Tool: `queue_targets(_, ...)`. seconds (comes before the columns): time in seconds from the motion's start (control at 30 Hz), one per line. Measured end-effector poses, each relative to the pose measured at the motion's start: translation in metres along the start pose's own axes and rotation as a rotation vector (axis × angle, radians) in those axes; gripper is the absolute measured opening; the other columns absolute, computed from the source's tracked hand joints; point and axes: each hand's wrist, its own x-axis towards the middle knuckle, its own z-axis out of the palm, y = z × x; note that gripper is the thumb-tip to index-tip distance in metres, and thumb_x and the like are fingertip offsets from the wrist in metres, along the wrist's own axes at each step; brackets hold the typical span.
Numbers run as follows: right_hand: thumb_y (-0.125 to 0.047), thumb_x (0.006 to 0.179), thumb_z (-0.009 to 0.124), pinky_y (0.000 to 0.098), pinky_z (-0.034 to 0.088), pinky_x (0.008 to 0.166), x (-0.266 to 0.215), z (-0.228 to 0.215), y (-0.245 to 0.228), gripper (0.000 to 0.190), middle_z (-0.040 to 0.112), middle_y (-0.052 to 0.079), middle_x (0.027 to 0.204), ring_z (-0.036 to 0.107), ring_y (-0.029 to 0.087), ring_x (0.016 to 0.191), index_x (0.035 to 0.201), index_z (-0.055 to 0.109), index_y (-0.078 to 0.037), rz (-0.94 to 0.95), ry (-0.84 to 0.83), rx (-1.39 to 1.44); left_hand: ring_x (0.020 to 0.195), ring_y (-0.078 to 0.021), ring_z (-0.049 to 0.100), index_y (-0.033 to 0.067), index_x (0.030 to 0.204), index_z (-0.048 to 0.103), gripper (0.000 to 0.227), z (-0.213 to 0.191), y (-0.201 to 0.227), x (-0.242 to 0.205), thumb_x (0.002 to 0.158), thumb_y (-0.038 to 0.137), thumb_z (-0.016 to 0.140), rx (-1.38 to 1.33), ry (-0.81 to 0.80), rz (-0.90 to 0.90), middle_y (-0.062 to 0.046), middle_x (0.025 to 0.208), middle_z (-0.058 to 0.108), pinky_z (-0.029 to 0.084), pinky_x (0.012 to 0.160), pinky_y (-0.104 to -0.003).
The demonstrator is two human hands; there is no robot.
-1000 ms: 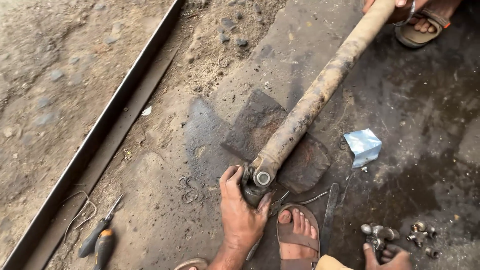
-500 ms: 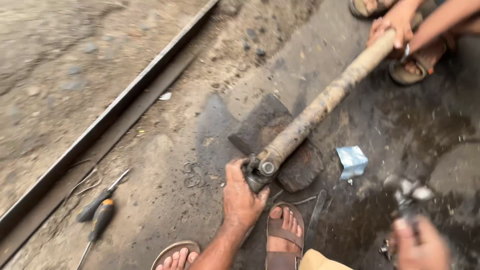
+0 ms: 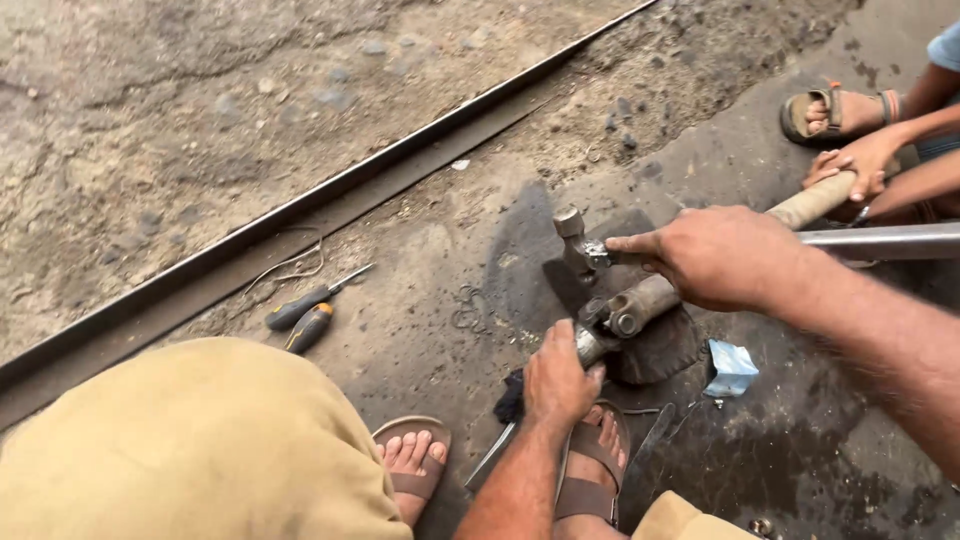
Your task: The person works on a rusty driveshaft lying on the workshop floor, fitting a universal joint into the yoke. They position the joint and bearing cups by hand, then use a hammer and a metal punch to drive the cups into place, at one point holding a chisel while striking it, and press components in with pliers between hammer strikes.
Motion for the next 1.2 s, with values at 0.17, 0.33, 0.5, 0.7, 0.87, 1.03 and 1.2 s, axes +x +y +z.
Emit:
queue_targets(0.17, -0.038, 0.099, 0.053, 0.0468, 0.061, 0.087, 0.008, -0.004, -0.020, 0.048, 0.075, 0.008, 0.103, 0.075, 0.030, 0.096, 0.144, 0.050, -0.055, 0.035, -0.099, -0.070, 0.116, -0.0415, 0.063, 0.0048, 0.133, 0.047, 0.069, -0.004, 0.001, 0.003, 0.078, 0.020, 0.086, -0.043, -0.075, -0.006, -0.019, 0.127, 0.061, 0.051, 0.097, -0.051)
queue_targets(0.33, -0.030, 0.097, 0.054, 0.0468, 0.061, 0.081, 0.019, 0.009, -0.022, 0.051, 0.075, 0.007, 0.102, 0.074, 0.030, 0.092, 0.143, 0.051, -0.050, -0.027, -0.057, -0.135, 0.117, -0.0414, 0.062, 0.0049, 0.135, 0.045, 0.069, -0.004, -0.002, 0.003, 0.080, 0.020, 0.086, -0.036, -0.090, 0.003, -0.020, 0.130, 0.059, 0.051, 0.097, -0.052)
queue_targets(0.5, -0.020, 0.105, 0.049, 0.0380, 0.067, 0.071, 0.039, 0.001, -0.022, 0.044, 0.076, 0.007, 0.093, 0.074, 0.019, 0.075, 0.142, 0.056, -0.043, 0.060, -0.191, -0.224, 0.117, -0.0412, 0.062, 0.0046, 0.135, 0.044, 0.070, -0.004, 0.001, 0.008, 0.081, 0.019, 0.086, -0.032, -0.119, 0.006, -0.019, 0.130, 0.059, 0.051, 0.097, -0.051)
queue_targets(0.7, -0.029, 0.100, 0.055, 0.0430, 0.062, 0.076, 0.028, -0.013, -0.042, 0.048, 0.075, 0.008, 0.094, 0.074, 0.024, 0.080, 0.144, 0.052, -0.049, 0.014, -0.136, -0.134, 0.116, -0.0402, 0.063, 0.0037, 0.133, 0.046, 0.068, -0.006, -0.003, 0.004, 0.080, 0.017, 0.086, -0.034, -0.116, 0.000, -0.019, 0.127, 0.059, 0.052, 0.097, -0.050)
queue_targets(0.87, -0.019, 0.101, 0.052, 0.0408, 0.064, 0.080, 0.027, -0.021, -0.035, 0.051, 0.075, 0.007, 0.099, 0.075, 0.022, 0.086, 0.139, 0.057, -0.053, 0.024, -0.176, -0.256, 0.116, -0.0404, 0.063, 0.0041, 0.133, 0.046, 0.068, 0.000, -0.002, 0.010, 0.079, 0.016, 0.086, -0.034, -0.107, 0.021, -0.019, 0.128, 0.058, 0.052, 0.097, -0.050)
queue_targets(1.03, -0.034, 0.105, 0.053, 0.0337, 0.067, 0.068, 0.035, 0.007, -0.030, 0.031, 0.076, 0.005, 0.092, 0.078, 0.014, 0.076, 0.130, 0.071, -0.030, 0.125, -0.317, -0.233, 0.114, -0.0407, 0.064, 0.0036, 0.129, 0.047, 0.063, 0.007, -0.006, 0.004, 0.080, 0.018, 0.086, -0.025, -0.110, 0.034, -0.019, 0.127, 0.059, 0.053, 0.094, -0.050)
queue_targets(1.2, -0.027, 0.107, 0.049, 0.0352, 0.063, 0.068, 0.023, -0.013, -0.036, 0.030, 0.074, 0.005, 0.091, 0.072, 0.016, 0.075, 0.133, 0.061, -0.035, 0.068, -0.171, -0.255, 0.113, -0.0417, 0.063, 0.0033, 0.130, 0.046, 0.067, 0.007, 0.002, 0.009, 0.079, 0.017, 0.087, -0.043, -0.093, 0.038, -0.020, 0.128, 0.058, 0.052, 0.093, -0.052)
